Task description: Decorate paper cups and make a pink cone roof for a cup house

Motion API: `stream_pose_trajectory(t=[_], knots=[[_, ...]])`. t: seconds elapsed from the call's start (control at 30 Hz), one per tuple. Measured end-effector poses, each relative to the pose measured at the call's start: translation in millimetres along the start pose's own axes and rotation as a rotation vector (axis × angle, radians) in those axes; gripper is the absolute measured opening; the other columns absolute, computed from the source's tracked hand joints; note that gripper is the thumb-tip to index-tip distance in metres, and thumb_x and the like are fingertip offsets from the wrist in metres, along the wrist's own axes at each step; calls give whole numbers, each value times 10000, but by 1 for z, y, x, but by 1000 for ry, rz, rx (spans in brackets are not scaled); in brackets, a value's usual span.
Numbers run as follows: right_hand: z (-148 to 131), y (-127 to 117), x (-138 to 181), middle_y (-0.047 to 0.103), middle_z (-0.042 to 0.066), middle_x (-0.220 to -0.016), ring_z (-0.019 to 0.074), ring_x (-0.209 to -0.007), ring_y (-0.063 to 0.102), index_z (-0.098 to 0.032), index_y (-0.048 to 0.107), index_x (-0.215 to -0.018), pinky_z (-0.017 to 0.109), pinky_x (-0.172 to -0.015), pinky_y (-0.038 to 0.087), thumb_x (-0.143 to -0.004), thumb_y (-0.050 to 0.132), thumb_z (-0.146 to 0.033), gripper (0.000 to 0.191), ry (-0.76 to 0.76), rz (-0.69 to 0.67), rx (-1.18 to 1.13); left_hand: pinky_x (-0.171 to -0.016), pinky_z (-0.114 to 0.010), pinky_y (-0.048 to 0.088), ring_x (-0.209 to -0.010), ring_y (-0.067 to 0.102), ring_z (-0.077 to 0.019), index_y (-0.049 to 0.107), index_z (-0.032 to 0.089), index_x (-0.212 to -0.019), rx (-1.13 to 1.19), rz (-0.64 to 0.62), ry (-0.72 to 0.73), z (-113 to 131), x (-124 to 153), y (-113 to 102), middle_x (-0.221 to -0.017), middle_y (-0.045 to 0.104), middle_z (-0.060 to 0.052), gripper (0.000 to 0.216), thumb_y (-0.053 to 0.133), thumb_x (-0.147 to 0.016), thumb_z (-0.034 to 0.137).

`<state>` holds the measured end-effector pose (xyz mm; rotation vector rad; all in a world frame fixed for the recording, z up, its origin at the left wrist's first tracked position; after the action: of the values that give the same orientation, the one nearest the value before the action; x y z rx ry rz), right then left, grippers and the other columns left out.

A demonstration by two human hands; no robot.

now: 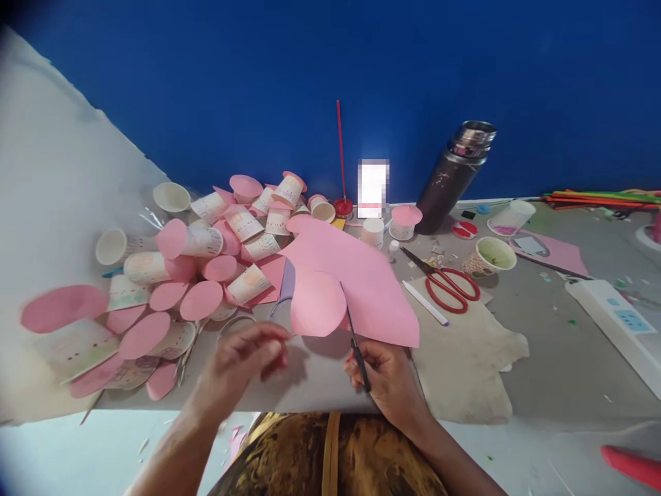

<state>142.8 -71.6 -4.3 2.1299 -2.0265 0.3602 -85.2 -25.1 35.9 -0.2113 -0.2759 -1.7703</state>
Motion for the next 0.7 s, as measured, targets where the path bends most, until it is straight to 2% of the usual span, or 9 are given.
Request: stream_pose_trajectory(t=[0.03, 0.13, 0.2, 0.3, 0.37, 0.47, 0.57, 0.7], knots=[[0, 1, -1, 580, 6, -536, 145, -537, 517, -203, 616, -634, 276, -554, 438, -756, 723, -685, 508, -7, 12, 8, -468, -224, 403, -530, 611, -143, 802, 144, -896, 33, -108, -90, -14, 6, 14, -652, 724, -96, 356, 850, -781, 478], [6, 8, -2, 594, 11, -558, 150, -550, 528, -200, 633, -663, 271, -548, 439, -777, 714, -689, 508, -7, 3, 17, -453, -210, 380, -551, 607, -124, 783, 162, -1129, 327, -186, -140, -37, 7, 44, -867, 772, -130, 581, 925, -679, 500], [16, 15, -3, 591, 10, -558, 151, -550, 528, -201, 636, -673, 268, -540, 433, -791, 705, -694, 511, 2, -6, 6, -448, -186, 365, -555, 538, -77, 781, 174, -1110, 583, -79, -80, -42, -5, 52, -862, 720, -63, 569, 938, -662, 487], [34, 23, -3, 578, 8, -541, 147, -535, 510, -203, 637, -675, 266, -526, 413, -788, 696, -717, 530, 21, -10, -33, -529, -183, 449, -642, 575, -81, 771, 165, -1043, 740, 65, 1, -44, -23, 56, -856, 679, -25, 545, 983, -603, 408], [44, 23, -2, 571, 8, -528, 143, -526, 493, -199, 644, -675, 265, -521, 398, -780, 696, -732, 546, 34, 10, -54, -566, -181, 473, -662, 589, -78, 745, 166, -974, 768, 128, -8, -49, -31, 57, -847, 675, -13, 486, 984, -606, 375], [54, 20, 1, 563, 8, -529, 125, -517, 457, -186, 638, -655, 259, -517, 355, -793, 687, -735, 568, 48, 20, -82, -501, -158, 416, -610, 548, -65, 671, 170, -870, 763, 179, -98, -60, -32, 57, -763, 638, 16, 417, 964, -645, 363], [58, 20, 4, 539, -4, -533, 95, -484, 386, -175, 621, -659, 257, -490, 277, -812, 675, -734, 582, 106, -31, -174, -439, -157, 340, -548, 477, -65, 605, 174, -802, 705, 152, -159, -65, -27, 59, -656, 579, 36, 440, 952, -661, 403], [57, 26, 4, 523, -24, -518, 72, -445, 312, -175, 630, -720, 253, -457, 220, -727, 725, -775, 607, 191, -76, -294, -419, -161, 273, -501, 399, -57, 584, 177, -757, 597, 124, -143, -59, -26, 61, -577, 518, 55, 455, 940, -657, 443]])
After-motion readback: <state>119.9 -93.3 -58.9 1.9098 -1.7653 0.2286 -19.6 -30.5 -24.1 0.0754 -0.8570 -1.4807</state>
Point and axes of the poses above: each hand's wrist, its own x-axis away from the middle knuckle, its own y-axis out of the palm, z = x × y, the point moved 6 cm from there along -x, towards the middle knuckle
